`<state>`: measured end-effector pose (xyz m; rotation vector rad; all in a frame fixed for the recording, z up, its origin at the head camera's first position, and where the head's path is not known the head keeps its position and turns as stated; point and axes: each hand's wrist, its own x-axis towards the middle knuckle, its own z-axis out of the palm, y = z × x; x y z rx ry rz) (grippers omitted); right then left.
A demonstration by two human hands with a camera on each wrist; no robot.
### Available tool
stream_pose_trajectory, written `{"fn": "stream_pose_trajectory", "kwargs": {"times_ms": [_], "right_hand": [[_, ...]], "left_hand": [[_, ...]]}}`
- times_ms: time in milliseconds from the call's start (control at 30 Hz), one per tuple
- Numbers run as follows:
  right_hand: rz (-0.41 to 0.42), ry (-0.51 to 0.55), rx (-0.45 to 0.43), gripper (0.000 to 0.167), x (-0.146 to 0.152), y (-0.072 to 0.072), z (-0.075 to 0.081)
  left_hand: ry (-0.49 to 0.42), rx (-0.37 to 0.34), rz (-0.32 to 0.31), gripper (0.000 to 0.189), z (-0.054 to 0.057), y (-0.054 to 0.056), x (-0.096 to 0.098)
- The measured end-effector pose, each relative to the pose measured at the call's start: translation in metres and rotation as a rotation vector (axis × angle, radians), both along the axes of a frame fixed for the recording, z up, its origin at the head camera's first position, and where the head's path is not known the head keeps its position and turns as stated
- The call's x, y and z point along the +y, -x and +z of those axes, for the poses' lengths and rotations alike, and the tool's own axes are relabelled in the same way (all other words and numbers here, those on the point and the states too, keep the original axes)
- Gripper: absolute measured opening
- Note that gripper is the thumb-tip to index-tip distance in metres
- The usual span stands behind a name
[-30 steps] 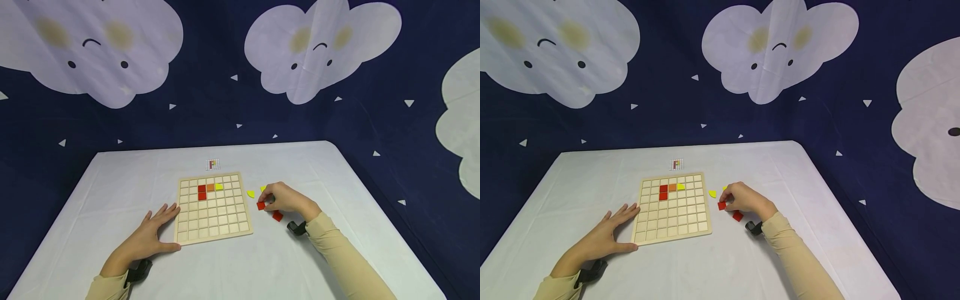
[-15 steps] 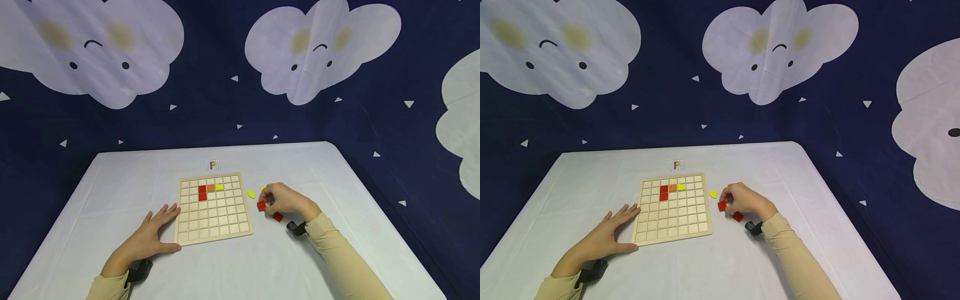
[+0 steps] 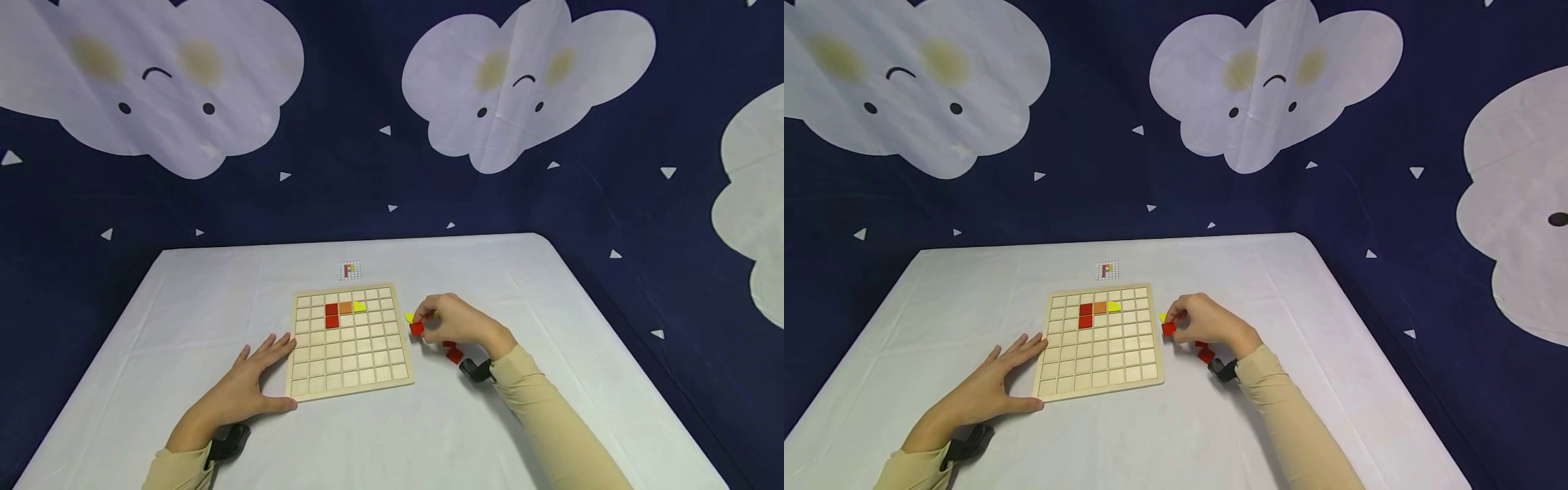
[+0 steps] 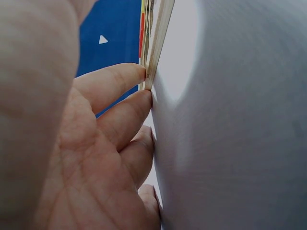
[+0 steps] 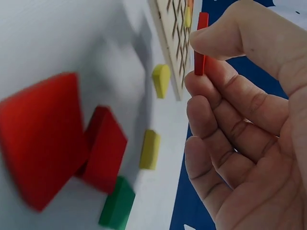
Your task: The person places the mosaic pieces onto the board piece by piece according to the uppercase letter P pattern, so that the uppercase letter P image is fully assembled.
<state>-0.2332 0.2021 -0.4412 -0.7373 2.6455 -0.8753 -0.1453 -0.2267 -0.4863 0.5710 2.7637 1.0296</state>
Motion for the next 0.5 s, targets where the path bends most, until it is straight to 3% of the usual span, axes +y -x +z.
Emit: {"fn": "stream_pose_trajectory", "kwargs": {"times_ms": [200,500], "right_hand": [[0.007,0.033,0.009,0.029,-0.012,0.002,0.002],[0.033,0.051,0.105,0.026,-0.036,0.009,0.003]], "left_hand": [[-0.002,0.003,-0.001,0.109,0.001,0.000,0.000],[0.008,0.007,-0.005,0.110,0.000,0.000,-0.001]]}}
